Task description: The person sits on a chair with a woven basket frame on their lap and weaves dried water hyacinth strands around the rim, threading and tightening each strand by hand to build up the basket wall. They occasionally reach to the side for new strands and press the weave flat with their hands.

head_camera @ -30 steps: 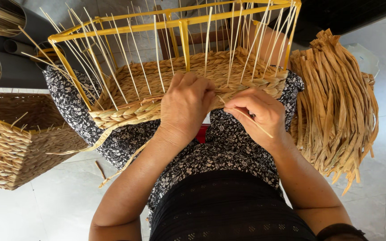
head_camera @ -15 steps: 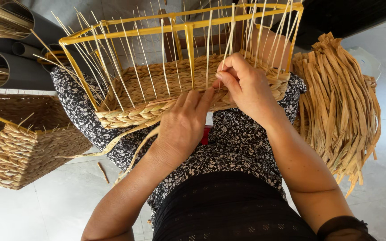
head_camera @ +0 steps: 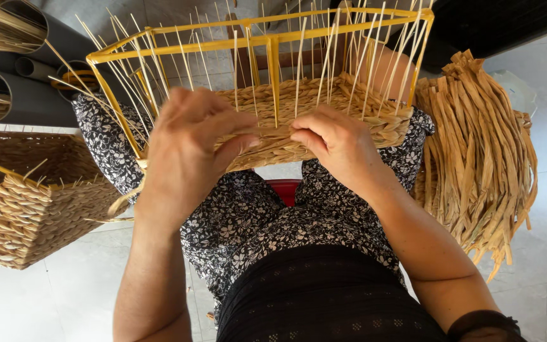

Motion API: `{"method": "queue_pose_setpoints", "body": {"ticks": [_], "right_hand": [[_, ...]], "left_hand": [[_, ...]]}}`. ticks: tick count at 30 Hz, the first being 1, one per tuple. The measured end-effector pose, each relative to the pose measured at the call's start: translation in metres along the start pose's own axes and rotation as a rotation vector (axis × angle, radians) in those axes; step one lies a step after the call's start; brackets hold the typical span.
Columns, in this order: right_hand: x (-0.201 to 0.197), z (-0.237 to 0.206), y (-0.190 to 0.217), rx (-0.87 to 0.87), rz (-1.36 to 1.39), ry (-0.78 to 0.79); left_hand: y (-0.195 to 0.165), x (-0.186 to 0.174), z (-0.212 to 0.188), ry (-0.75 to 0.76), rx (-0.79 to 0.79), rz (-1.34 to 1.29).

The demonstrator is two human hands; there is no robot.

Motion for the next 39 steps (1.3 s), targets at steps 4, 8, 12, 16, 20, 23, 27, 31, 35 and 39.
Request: {"method": "queue_pose_setpoints", "body": {"ticks": [4,8,12,16,20,23,27,31,35,39], "right_hand": [[0.011,0.001,-0.009,0.111,-0.027,0.063],[0.009,-0.002,-0.009,0.117,0.055,-0.01],[0.004,-0.005,-0.013,0.191,0.2,0.031],[0.003,-0.002,-0.021,0.29,0.399,0.1],[0.002,0.006,-0.024,0.344,0.39,0.151],[0.003,0.011,-0.02,0.403,0.347,0.178],[0.002,0.014,-0.011,0.28,0.179,0.121],[0.0,0.011,-0.007,0.08,0.166,0.007],[0.009,0.01,-0.01,0.165,0.243,0.102],[0.01,0.009,-0.011,0.28,0.279,0.103]], "left_hand": [[-0.027,0.002,-0.004,-0.098,-0.04,-0.179],[-0.015,0.059,0.01,0.233,-0.437,-0.28],[0.022,0.096,0.017,0.406,-0.871,-0.764],[0.024,0.09,0.017,0.02,-0.289,-0.479],[0.027,0.093,0.007,-0.021,-0.348,-0.741],[0.028,0.091,-0.002,-0.047,-0.599,-1.057],[0.007,0.074,-0.009,-0.118,-0.335,-0.946],[0.002,0.062,-0.019,-0.073,-0.4,-0.303],[0.016,0.058,-0.026,0.093,-0.558,0.009],[0.015,0.044,-0.034,0.113,-0.443,0.066]]}}
Point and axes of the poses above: each hand's wrist, its own z-axis towards the middle knuckle, its own x-axis out of the palm, y = z × x, the point moved 3 cm from there along z, towards the middle knuckle, and after that the axes turned 15 degrees about -z, right-handed, at the moved point
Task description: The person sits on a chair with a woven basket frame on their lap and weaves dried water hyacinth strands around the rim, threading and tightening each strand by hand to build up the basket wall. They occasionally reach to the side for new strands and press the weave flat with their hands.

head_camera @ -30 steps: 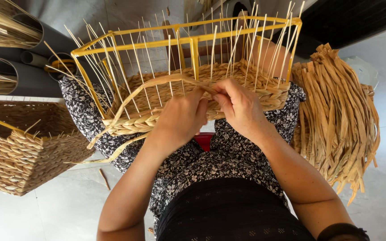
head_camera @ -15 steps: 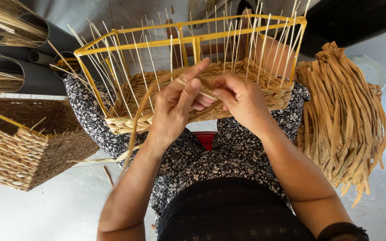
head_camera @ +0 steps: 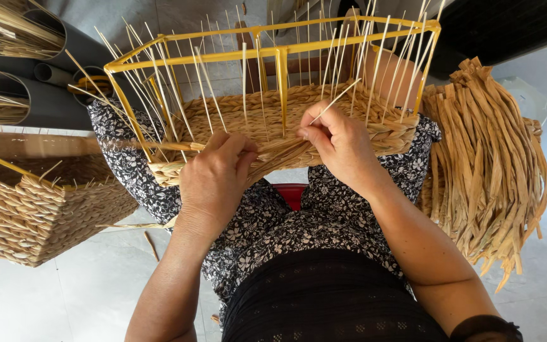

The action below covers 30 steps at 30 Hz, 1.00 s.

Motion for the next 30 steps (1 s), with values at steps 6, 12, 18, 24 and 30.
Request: {"method": "queue_pose_setpoints", "body": {"ticks": [6,12,18,24,30], "right_hand": [[-0.001,0.001,-0.003,-0.07,0.026,-0.051],[-0.011,-0.005,-0.003,-0.168,-0.021,-0.278],[-0.001,-0.019,0.023,-0.354,-0.116,-0.138],[0.008,-0.009,0.02,-0.226,-0.206,-0.155],[0.017,-0.012,0.015,-0.104,0.003,-0.229]], "left_hand": [[-0.019,0.004,-0.002,-0.031,0.264,-0.012],[-0.018,0.029,0.01,0.081,0.252,0.211],[-0.026,0.002,0.017,0.13,0.267,0.159],[-0.061,-0.042,0.014,-0.208,0.587,0.028],[-0.055,-0.015,-0.001,-0.108,0.419,-0.26]]}}
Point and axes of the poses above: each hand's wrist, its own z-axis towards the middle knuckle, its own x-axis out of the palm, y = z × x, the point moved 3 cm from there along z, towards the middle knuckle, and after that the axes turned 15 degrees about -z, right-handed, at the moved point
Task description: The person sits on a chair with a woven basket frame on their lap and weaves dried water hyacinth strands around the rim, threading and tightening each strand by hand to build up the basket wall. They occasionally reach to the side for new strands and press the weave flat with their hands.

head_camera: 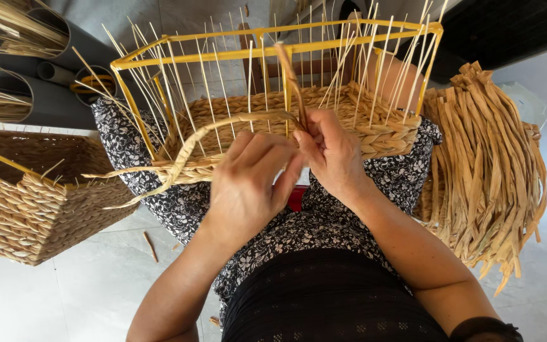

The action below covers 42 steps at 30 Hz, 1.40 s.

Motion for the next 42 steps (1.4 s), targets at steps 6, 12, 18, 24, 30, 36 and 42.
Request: {"method": "queue_pose_setpoints", "body": {"ticks": [6,12,18,24,30,36,42], "right_hand": [[0.001,-0.003,0.0,0.078,-0.011,-0.071],[0.009,0.01,0.0,0.068,-0.007,-0.064],[0.015,0.017,0.005,-0.014,-0.281,-0.004],[0.012,0.013,0.005,-0.042,-0.308,0.117],[0.009,0.005,0.007,-0.035,-0.24,0.007],[0.008,-0.006,-0.014,-0.012,0.139,-0.014],[-0.038,-0.021,-0.058,0.072,0.357,-0.192]], "left_hand": [[0.058,0.037,0.005,0.014,-0.322,-0.052],[0.084,0.05,0.024,0.083,-0.476,-0.277],[0.101,0.05,0.02,0.116,-0.686,-0.622],[0.104,0.052,0.011,0.016,-0.677,-0.487],[0.096,0.029,-0.019,-0.165,-0.579,-0.463],[0.077,0.027,-0.043,-0.109,-0.706,-0.577],[0.086,0.014,-0.05,-0.423,-0.836,-1.15]]}}
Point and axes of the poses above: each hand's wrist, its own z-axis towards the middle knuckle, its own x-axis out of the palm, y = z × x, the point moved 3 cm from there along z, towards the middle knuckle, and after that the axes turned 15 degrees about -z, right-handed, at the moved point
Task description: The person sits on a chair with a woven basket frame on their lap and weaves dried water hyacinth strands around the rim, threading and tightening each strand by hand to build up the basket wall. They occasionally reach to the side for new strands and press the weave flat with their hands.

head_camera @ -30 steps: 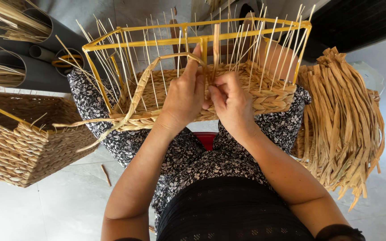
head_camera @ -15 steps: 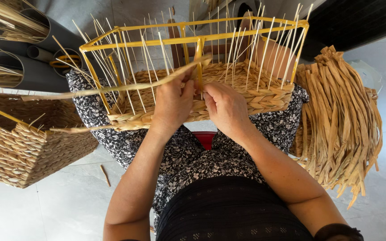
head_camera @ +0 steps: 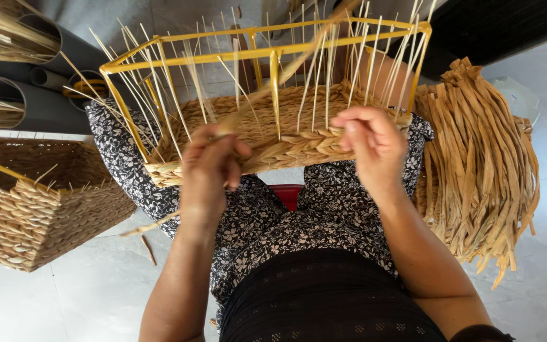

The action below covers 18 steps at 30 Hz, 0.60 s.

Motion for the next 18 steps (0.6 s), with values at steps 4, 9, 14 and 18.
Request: {"method": "queue_pose_setpoints", "body": {"ticks": [4,9,14,18], "right_hand": [[-0.043,-0.016,-0.012,0.133,0.028,-0.103],[-0.067,-0.023,-0.028,0.229,0.004,-0.191],[-0.081,-0.023,-0.033,0.188,-0.026,-0.212],[-0.074,-0.022,-0.031,0.171,-0.063,-0.155]], "left_hand": [[0.001,-0.017,-0.01,0.024,-0.05,-0.11],[0.014,-0.025,-0.02,-0.115,0.144,0.08],[-0.012,-0.074,-0.027,-0.022,0.274,-0.648],[-0.04,-0.115,-0.046,-0.136,0.405,-0.706]]}}
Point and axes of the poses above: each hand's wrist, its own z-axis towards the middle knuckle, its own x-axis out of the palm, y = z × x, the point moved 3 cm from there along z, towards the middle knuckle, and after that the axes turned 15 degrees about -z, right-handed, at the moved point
